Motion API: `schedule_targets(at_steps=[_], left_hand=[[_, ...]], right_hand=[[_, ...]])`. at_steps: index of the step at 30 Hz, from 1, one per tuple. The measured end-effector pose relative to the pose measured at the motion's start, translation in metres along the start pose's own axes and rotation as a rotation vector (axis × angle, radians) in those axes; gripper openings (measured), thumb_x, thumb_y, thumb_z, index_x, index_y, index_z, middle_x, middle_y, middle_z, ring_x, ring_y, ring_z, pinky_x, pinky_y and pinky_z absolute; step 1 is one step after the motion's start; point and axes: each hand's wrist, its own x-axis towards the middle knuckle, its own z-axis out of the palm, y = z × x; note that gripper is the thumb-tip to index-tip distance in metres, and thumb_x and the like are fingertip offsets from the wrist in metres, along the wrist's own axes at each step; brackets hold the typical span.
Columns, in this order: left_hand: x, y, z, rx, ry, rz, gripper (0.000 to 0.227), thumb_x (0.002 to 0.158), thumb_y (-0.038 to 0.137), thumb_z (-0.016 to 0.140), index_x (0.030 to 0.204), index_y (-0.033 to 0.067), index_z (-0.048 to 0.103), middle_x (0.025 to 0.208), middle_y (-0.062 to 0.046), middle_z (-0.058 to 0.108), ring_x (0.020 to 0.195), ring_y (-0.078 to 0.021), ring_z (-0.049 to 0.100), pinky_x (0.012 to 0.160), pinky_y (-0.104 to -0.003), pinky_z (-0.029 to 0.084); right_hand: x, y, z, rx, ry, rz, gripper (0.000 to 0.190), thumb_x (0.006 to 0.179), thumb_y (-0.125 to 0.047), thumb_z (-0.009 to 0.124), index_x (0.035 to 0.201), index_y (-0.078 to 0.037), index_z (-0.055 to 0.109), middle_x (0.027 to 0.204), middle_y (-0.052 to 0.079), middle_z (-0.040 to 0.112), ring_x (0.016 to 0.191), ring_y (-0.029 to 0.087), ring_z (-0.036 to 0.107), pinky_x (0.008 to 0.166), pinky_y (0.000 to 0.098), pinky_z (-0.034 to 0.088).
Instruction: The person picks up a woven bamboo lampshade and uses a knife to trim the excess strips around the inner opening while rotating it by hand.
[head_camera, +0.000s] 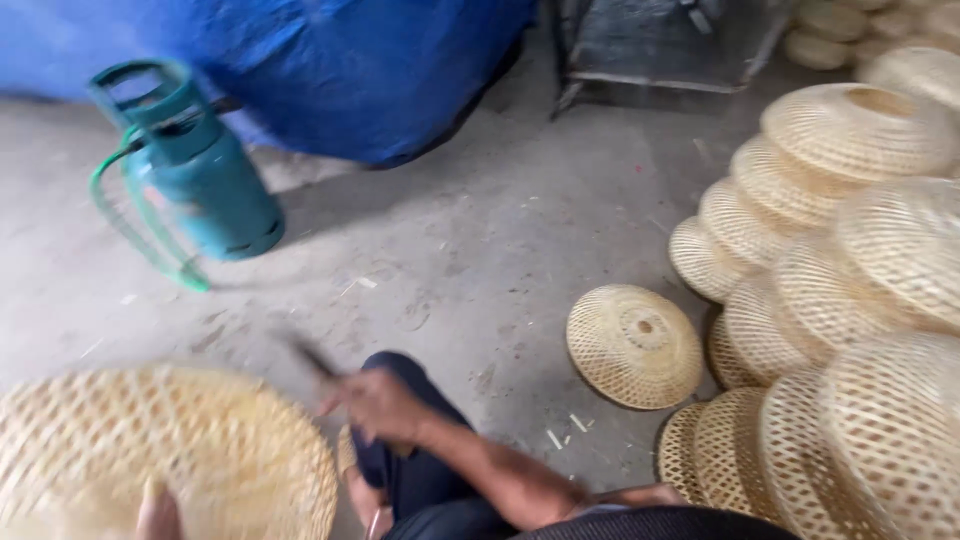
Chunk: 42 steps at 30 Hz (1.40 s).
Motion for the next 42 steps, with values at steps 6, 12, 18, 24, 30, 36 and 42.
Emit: schedule_targets(at_steps=[6, 12, 18, 24, 30, 36, 42], left_hand=[[0.058, 0.111, -0.005, 0.405, 0.068, -0.04, 0.012, 0.117, 0.007, 0.07, 0.116, -0.0047, 0.075, 0.081, 0.002, 0.048, 0.077, -0.0094, 0.045, 0.068, -0.026, 0.038], [0.104, 0.131, 0.013, -0.947, 0.496, -0.674, 0.032, 0.098, -0.002, 0.065, 0.13, -0.0029, 0.062, 0.127, -0.013, 0.07, 0.111, -0.0191, 0.07, 0.1, -0.032, 0.057], [0.089, 0.134, 0.007, -1.114, 0.476, -0.652, 0.033, 0.103, 0.003, 0.062, 0.134, -0.0052, 0.06, 0.13, -0.014, 0.069, 0.114, -0.0198, 0.068, 0.102, -0.035, 0.055], [0.112, 0.201, -0.01, -1.168, 0.371, -0.619, 0.038, 0.103, 0.009, 0.064, 0.138, -0.0036, 0.056, 0.128, -0.014, 0.069, 0.111, -0.0209, 0.068, 0.096, -0.038, 0.057], [0.139, 0.242, -0.014, -1.004, 0.234, -0.566, 0.042, 0.102, 0.003, 0.067, 0.141, -0.0055, 0.055, 0.131, -0.014, 0.068, 0.114, -0.0189, 0.068, 0.099, -0.034, 0.058], [0.123, 0.19, 0.005, -1.168, 0.271, -0.553, 0.037, 0.104, 0.003, 0.066, 0.138, -0.0092, 0.056, 0.122, -0.019, 0.07, 0.102, -0.0241, 0.071, 0.086, -0.039, 0.063], [0.106, 0.17, 0.017, -1.124, 0.266, -0.559, 0.045, 0.101, 0.004, 0.065, 0.143, -0.0046, 0.049, 0.13, -0.017, 0.066, 0.108, -0.0213, 0.07, 0.09, -0.036, 0.063]], right_hand=[[0.011, -0.049, -0.04, -0.036, 0.115, -0.202, 0.047, 0.1, -0.012, 0.057, 0.146, -0.001, 0.052, 0.08, 0.004, 0.068, 0.055, 0.009, 0.061, 0.051, 0.027, 0.056], [0.02, -0.105, -0.031, -0.306, 0.024, -0.171, 0.047, 0.107, -0.024, 0.054, 0.147, 0.0, 0.056, 0.078, 0.005, 0.066, 0.056, 0.007, 0.058, 0.05, 0.0252, 0.052], [0.019, -0.093, -0.005, -0.728, -0.156, -0.71, 0.06, 0.099, -0.032, 0.071, 0.146, 0.001, 0.055, 0.133, 0.02, 0.063, 0.103, 0.014, 0.066, 0.088, 0.0261, 0.055], [-0.007, -0.114, 0.026, -0.41, -0.142, -0.084, 0.093, 0.081, -0.014, 0.088, 0.165, -0.003, 0.05, 0.114, 0.029, 0.072, 0.083, 0.02, 0.046, 0.074, 0.0312, 0.043], [-0.014, -0.13, 0.014, -0.233, -0.168, -0.309, 0.083, 0.083, -0.017, 0.083, 0.157, -0.001, 0.048, 0.103, 0.007, 0.074, 0.075, 0.009, 0.052, 0.072, 0.0234, 0.048], [-0.003, -0.161, 0.001, -0.657, -0.022, -0.371, 0.048, 0.106, -0.025, 0.048, 0.149, -0.006, 0.056, 0.108, 0.012, 0.079, 0.065, 0.031, 0.064, 0.064, 0.0375, 0.053], [0.01, -0.147, -0.021, -0.972, -0.199, -0.735, 0.046, 0.109, -0.028, 0.055, 0.146, -0.001, 0.056, 0.12, 0.025, 0.07, 0.094, 0.039, 0.072, 0.078, 0.0424, 0.057]])
